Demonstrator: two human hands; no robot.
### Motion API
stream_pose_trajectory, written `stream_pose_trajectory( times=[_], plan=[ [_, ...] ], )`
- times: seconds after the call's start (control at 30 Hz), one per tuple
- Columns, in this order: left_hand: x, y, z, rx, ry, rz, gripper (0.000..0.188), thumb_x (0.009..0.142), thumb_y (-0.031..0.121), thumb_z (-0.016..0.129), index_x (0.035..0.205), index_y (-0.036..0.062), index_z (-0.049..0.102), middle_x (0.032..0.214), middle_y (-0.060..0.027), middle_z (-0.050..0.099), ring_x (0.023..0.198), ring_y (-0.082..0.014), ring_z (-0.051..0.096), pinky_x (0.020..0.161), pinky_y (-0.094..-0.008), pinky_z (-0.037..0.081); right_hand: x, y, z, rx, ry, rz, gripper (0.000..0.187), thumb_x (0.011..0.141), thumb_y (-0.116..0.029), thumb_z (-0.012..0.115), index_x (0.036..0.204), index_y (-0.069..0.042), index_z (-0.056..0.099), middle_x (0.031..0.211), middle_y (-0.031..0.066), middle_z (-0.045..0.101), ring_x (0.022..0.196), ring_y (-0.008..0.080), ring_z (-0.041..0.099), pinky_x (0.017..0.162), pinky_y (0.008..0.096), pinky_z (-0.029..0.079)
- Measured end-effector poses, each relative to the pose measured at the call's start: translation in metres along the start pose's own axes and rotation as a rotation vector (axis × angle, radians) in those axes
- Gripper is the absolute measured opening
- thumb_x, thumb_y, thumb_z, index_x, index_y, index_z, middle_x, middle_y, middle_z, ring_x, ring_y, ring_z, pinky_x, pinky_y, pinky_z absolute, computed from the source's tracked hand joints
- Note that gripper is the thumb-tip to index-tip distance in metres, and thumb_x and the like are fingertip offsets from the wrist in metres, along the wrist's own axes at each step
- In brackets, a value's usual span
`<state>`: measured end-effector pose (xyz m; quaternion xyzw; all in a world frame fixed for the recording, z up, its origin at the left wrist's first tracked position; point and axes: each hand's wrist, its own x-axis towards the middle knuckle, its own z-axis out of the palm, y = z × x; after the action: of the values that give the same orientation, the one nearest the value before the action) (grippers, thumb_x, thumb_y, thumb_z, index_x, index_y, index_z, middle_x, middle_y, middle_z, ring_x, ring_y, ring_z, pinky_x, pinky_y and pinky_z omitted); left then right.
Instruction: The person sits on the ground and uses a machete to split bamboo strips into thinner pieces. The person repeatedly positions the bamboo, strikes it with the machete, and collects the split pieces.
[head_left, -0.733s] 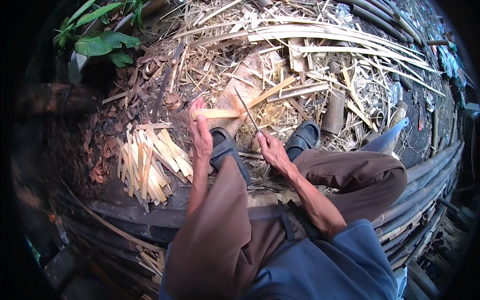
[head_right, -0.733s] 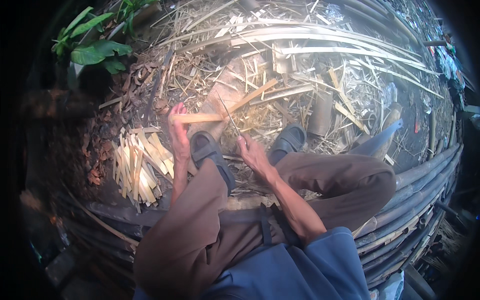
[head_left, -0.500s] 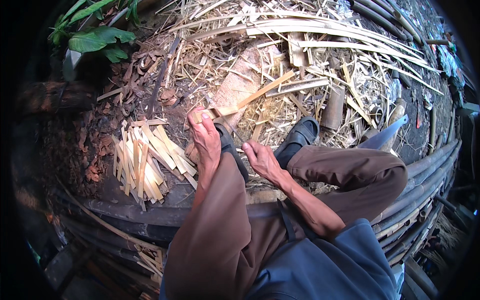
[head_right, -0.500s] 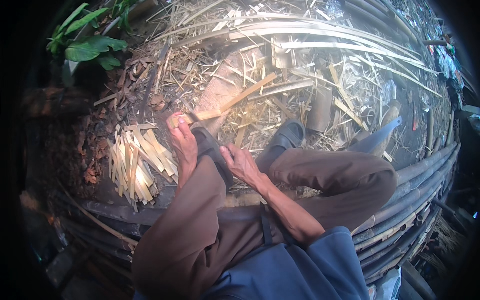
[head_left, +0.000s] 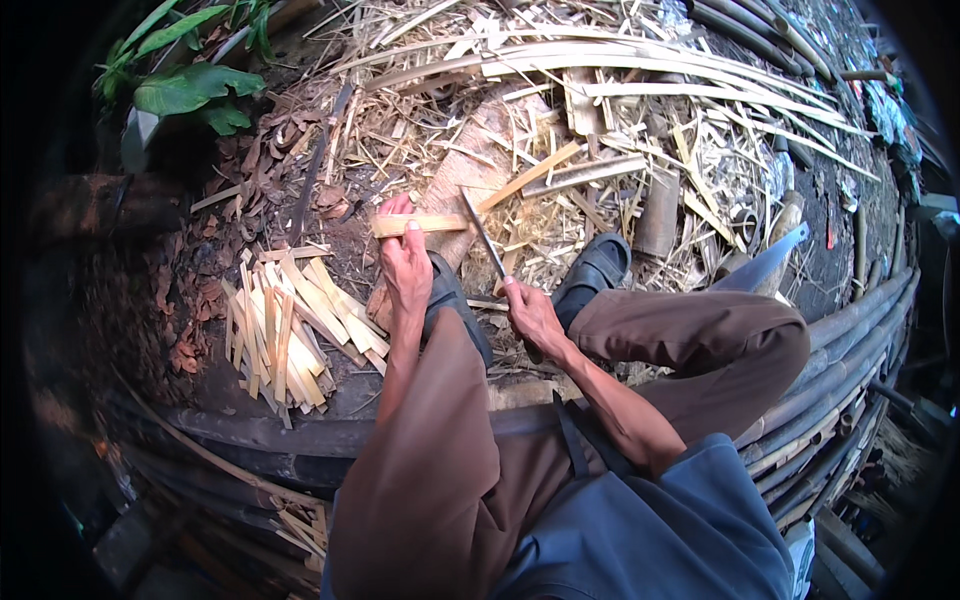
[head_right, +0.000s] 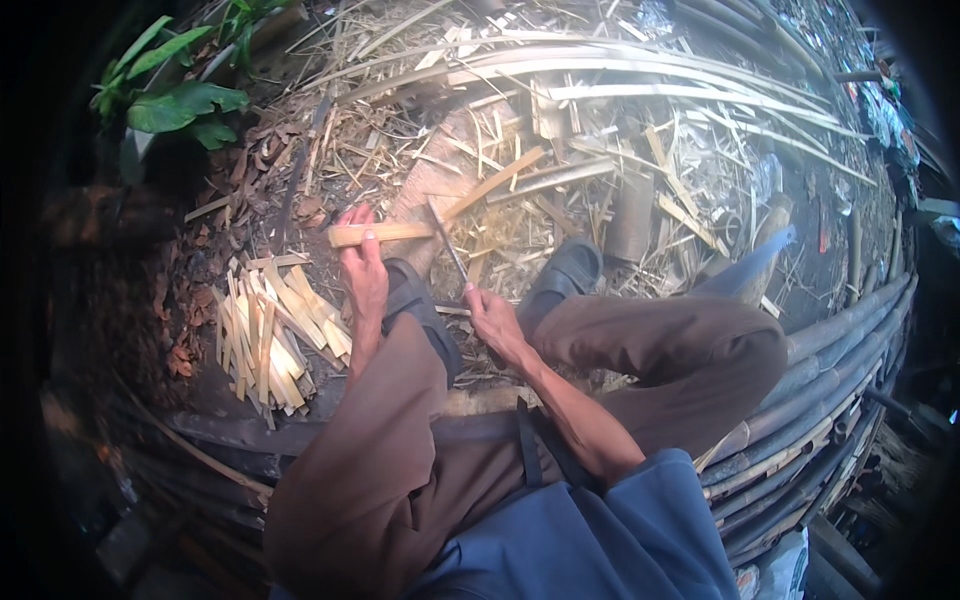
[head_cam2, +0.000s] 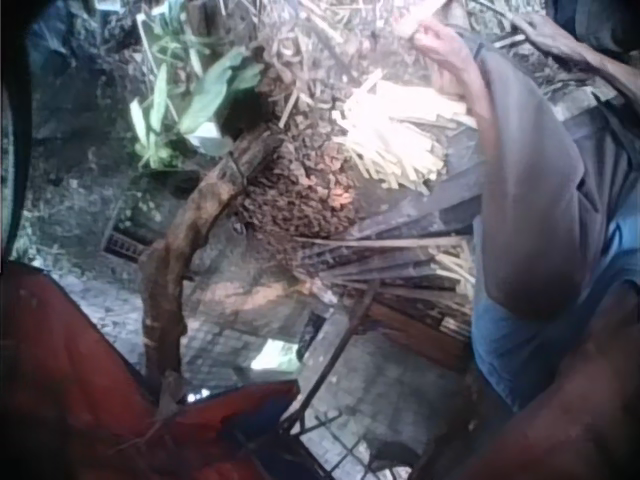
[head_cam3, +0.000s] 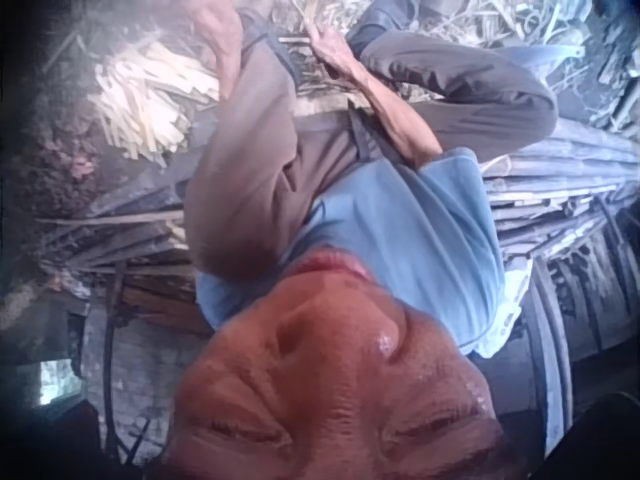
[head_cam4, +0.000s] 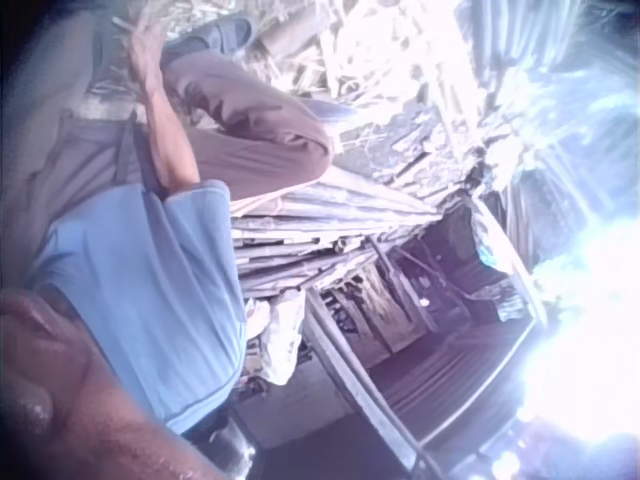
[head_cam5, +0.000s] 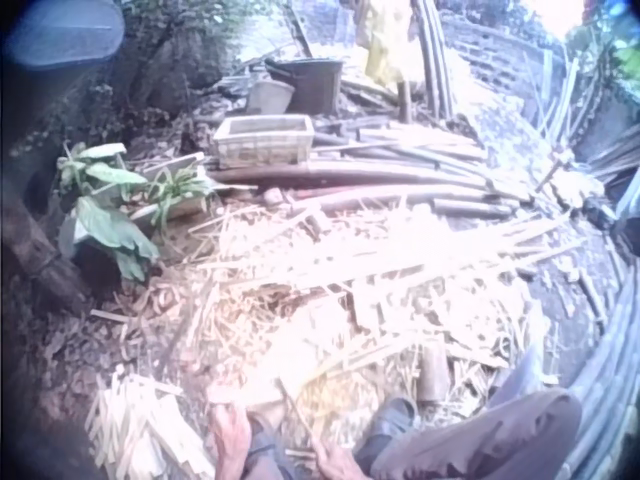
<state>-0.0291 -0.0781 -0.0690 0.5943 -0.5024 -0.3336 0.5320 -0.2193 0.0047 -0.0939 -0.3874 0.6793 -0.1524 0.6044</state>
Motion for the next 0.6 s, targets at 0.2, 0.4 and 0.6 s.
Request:
stream_pose_trajectory(
  times=[0.2,0.4,0.6],
  plan=[
    [0.005,0.018,-0.002,0.010,-0.170,-0.019,0.018,0.095,0.011,0.061,0.111,0.0029,0.061,0.113,-0.0101,0.064,0.104,-0.0177,0.061,0.088,-0.0318,0.049,-0.020,-0.068,-0.026,0.066,0.051,-0.339,0.053,0.104,-0.036,0.040,0.151,-0.012,0.035,0.063,0.0065,0.052,0.058,0.0145,0.053,0.058,0.0343,0.045],
    [0.005,0.019,0.009,0.048,-0.312,0.010,0.023,0.090,0.007,0.065,0.108,0.0055,0.051,0.091,-0.0133,0.061,0.076,-0.0260,0.064,0.068,-0.0372,0.051,-0.052,-0.129,-0.032,0.262,-0.180,-0.464,0.053,0.106,-0.042,0.039,0.149,-0.011,0.038,0.060,-0.0026,0.044,0.043,0.0075,0.043,0.038,0.0236,0.036],
    [0.001,0.031,0.017,0.081,-0.371,0.122,0.028,0.086,-0.001,0.063,0.110,0.0035,0.050,0.094,-0.0174,0.056,0.086,-0.0373,0.061,0.074,-0.0433,0.050,-0.060,-0.131,-0.034,0.293,-0.195,-0.315,0.039,0.106,-0.045,0.036,0.100,-0.009,0.053,0.059,-0.0004,0.047,0.043,0.0087,0.045,0.038,0.0239,0.037]
  ],
)
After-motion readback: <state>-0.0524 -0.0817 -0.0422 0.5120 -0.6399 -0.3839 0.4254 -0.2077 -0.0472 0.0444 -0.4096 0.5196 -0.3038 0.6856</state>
